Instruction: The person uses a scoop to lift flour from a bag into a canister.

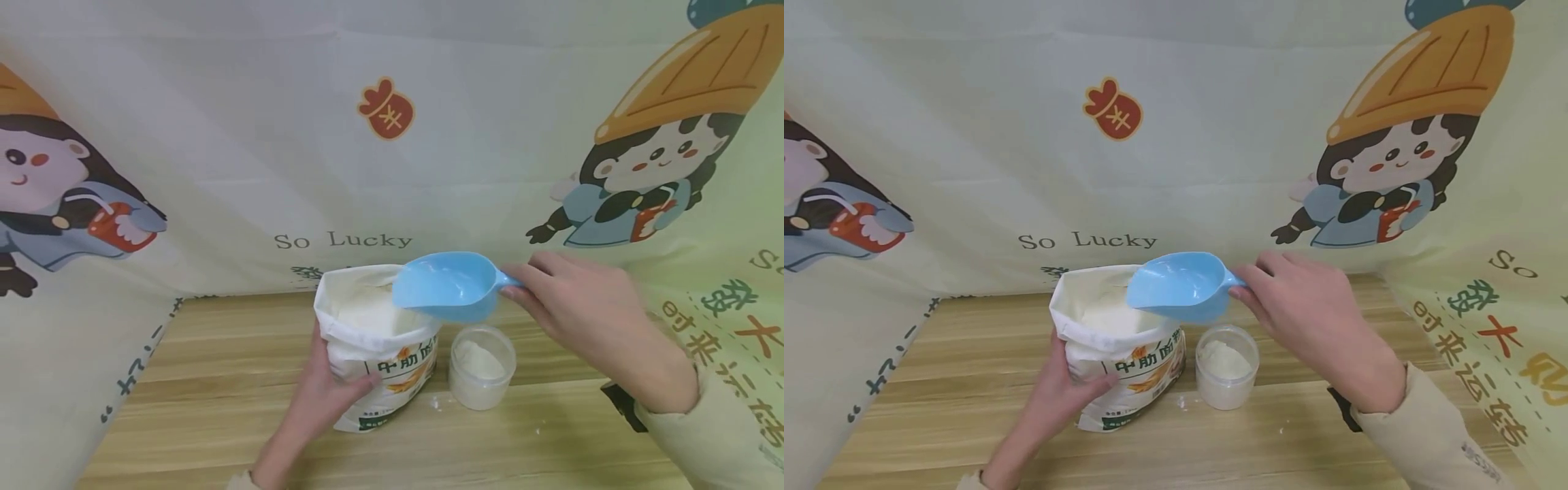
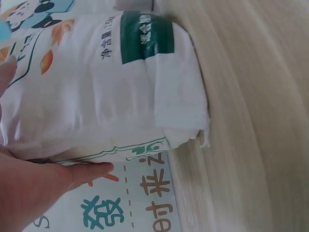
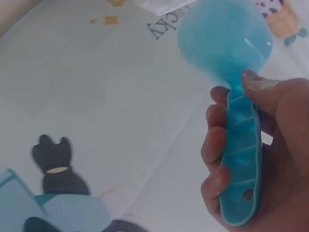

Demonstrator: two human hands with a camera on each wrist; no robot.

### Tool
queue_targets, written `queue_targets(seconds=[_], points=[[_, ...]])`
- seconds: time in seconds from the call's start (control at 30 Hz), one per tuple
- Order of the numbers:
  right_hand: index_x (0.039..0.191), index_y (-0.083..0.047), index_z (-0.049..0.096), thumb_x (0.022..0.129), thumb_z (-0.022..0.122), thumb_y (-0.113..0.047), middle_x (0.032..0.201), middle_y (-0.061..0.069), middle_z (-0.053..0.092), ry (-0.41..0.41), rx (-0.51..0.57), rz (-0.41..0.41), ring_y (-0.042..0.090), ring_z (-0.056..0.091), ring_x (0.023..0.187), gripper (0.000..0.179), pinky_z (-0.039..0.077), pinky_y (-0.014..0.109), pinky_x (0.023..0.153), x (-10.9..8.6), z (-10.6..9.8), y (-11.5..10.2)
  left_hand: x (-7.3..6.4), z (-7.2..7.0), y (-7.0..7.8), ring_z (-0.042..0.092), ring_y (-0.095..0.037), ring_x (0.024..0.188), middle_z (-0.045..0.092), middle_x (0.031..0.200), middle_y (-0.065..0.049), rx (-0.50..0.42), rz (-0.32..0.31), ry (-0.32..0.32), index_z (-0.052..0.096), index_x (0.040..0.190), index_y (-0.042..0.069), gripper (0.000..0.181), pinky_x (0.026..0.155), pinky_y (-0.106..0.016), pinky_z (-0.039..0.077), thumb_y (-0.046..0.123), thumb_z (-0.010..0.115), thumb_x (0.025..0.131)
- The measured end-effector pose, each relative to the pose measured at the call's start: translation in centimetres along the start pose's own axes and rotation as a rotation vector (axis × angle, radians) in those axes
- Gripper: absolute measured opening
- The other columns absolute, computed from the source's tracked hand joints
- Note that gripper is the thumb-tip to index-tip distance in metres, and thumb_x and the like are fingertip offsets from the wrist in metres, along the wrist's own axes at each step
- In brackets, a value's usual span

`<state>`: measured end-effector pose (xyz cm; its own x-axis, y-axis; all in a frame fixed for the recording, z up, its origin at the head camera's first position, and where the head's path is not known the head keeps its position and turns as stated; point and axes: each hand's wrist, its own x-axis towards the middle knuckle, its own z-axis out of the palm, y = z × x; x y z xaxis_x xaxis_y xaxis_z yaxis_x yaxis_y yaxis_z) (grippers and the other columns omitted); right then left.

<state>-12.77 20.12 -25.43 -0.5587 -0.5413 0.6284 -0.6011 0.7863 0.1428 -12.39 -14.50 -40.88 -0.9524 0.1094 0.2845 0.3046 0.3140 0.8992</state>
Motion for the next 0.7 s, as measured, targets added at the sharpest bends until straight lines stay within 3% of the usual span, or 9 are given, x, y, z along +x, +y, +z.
queue_targets(seconds=[0.13,0.23,0.47,0.7], points=[[0.114,-0.017,0.073,0.106,0.057,-0.044,0.079,0.0,0.059,-0.018,-0.049,-0.036,0.018,0.05,0.061,0.032,0.037,0.027,0.044,1.4,0.1,-1.0,0.1,0.4,-0.1,0.051,-0.028,0.135,0.047,0.149,-0.003,0.01,0.048,0.008,0.012,0.164,0.033,0.13,0.112,-0.057,0.04,0.003,0.095,0.069],[0.113,-0.015,0.073,0.092,0.079,-0.027,0.08,0.003,0.061,-0.052,-0.096,-0.058,0.022,0.054,0.063,0.025,0.04,0.03,0.046,2.3,0.2,-1.9,0.2,0.4,-0.1,0.051,-0.029,0.135,0.048,0.149,-0.004,0.034,0.068,0.014,0.014,0.164,0.03,0.127,0.112,-0.058,0.041,0.006,0.095,0.07],[0.111,-0.014,0.071,0.094,0.079,-0.03,0.083,0.005,0.059,-0.201,-0.217,-0.107,0.026,0.055,0.073,0.024,0.042,0.032,0.055,4.1,0.5,-4.0,0.2,0.3,-0.2,0.054,-0.03,0.132,0.052,0.147,-0.006,0.091,0.041,0.019,0.013,0.164,0.031,0.127,0.108,-0.058,0.045,0.009,0.096,0.07],[0.11,-0.015,0.074,0.091,0.082,-0.027,0.095,0.005,0.066,-0.251,-0.295,-0.179,0.026,0.058,0.081,0.024,0.044,0.033,0.063,5.5,1.0,-5.1,0.1,0.3,-0.2,0.054,-0.029,0.132,0.052,0.147,-0.006,0.097,0.033,0.022,0.008,0.165,0.033,0.131,0.108,-0.058,0.045,0.009,0.096,0.071]])
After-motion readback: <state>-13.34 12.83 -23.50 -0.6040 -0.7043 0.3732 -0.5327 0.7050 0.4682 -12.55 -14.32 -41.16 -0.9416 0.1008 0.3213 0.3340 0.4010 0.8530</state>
